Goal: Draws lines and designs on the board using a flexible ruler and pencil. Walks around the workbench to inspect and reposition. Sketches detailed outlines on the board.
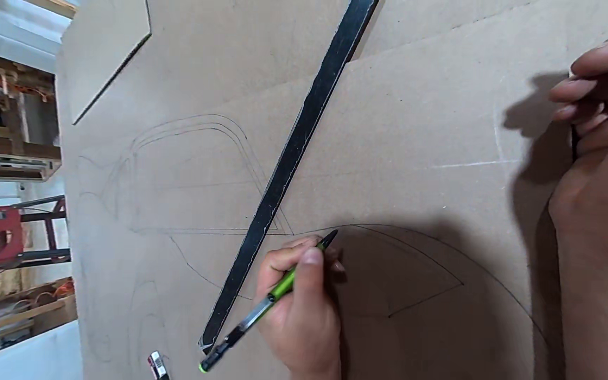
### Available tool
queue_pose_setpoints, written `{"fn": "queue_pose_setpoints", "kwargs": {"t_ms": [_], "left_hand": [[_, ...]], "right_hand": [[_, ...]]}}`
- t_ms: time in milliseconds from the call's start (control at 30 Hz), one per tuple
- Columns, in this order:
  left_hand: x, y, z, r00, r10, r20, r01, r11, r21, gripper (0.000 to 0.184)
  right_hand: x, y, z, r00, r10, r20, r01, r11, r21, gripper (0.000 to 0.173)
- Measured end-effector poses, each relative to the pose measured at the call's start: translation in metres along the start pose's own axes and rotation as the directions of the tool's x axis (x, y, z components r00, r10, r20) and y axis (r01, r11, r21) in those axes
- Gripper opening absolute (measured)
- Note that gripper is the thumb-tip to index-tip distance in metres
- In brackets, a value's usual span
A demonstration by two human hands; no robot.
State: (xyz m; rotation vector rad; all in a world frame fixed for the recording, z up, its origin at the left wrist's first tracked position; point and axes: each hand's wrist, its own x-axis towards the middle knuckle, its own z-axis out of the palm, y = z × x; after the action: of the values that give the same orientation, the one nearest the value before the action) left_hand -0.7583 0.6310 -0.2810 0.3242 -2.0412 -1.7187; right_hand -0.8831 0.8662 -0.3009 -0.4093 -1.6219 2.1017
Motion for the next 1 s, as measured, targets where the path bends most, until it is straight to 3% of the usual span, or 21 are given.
{"fn": "queue_pose_setpoints", "kwargs": {"t_ms": [67, 167, 267, 367, 567, 667, 767, 833, 933, 1000], "left_hand": [[0.01, 0.007, -0.017, 0.994, 0.036, 0.104, -0.026, 0.995, -0.097, 0.017], [0.02, 0.029, -0.034, 0.993, 0.065, 0.104, -0.049, 0.988, -0.147, 0.016], [0.025, 0.048, -0.05, 0.962, 0.037, 0.27, 0.09, 0.891, -0.445, 0.05], [0.023, 0.068, -0.049, 0.918, -0.012, 0.396, 0.245, 0.803, -0.544, 0.06], [0.023, 0.064, -0.039, 0.95, -0.026, 0.31, 0.234, 0.714, -0.659, 0.06], [0.029, 0.057, -0.031, 0.957, 0.055, 0.284, 0.138, 0.777, -0.614, 0.059], [0.031, 0.038, -0.033, 0.962, 0.116, 0.249, -0.003, 0.912, -0.411, 0.069], [0.026, 0.025, -0.036, 0.956, 0.006, 0.293, 0.088, 0.947, -0.308, 0.078], [0.009, 0.015, -0.026, 0.928, -0.265, 0.261, 0.338, 0.893, -0.298, 0.086], [0.005, 0.013, -0.019, 0.944, -0.265, 0.196, 0.31, 0.916, -0.254, 0.067]], "right_hand": [[0.0, -0.001, 0.002, 1.0, -0.014, 0.012, 0.014, 1.0, 0.008, 0.015], [-0.001, -0.002, 0.004, 1.0, -0.021, 0.01, 0.021, 1.0, 0.015, 0.016], [-0.001, -0.003, 0.004, 1.0, -0.012, 0.018, 0.012, 1.0, 0.011, 0.016], [-0.002, -0.004, 0.004, 1.0, -0.007, 0.01, 0.007, 1.0, 0.0, 0.018], [-0.002, -0.004, 0.005, 1.0, -0.004, 0.005, 0.004, 1.0, 0.001, 0.017], [-0.002, -0.003, 0.004, 1.0, -0.015, 0.015, 0.016, 1.0, -0.009, 0.017], [-0.001, -0.001, 0.003, 0.999, -0.027, 0.024, 0.027, 1.0, -0.002, 0.016], [-0.001, -0.001, 0.003, 0.999, -0.019, 0.027, 0.019, 1.0, -0.001, 0.016], [-0.001, -0.001, 0.002, 1.0, -0.007, 0.026, 0.007, 1.0, -0.007, 0.015], [0.0, 0.0, 0.001, 1.0, -0.011, 0.026, 0.011, 1.0, -0.01, 0.014]]}}
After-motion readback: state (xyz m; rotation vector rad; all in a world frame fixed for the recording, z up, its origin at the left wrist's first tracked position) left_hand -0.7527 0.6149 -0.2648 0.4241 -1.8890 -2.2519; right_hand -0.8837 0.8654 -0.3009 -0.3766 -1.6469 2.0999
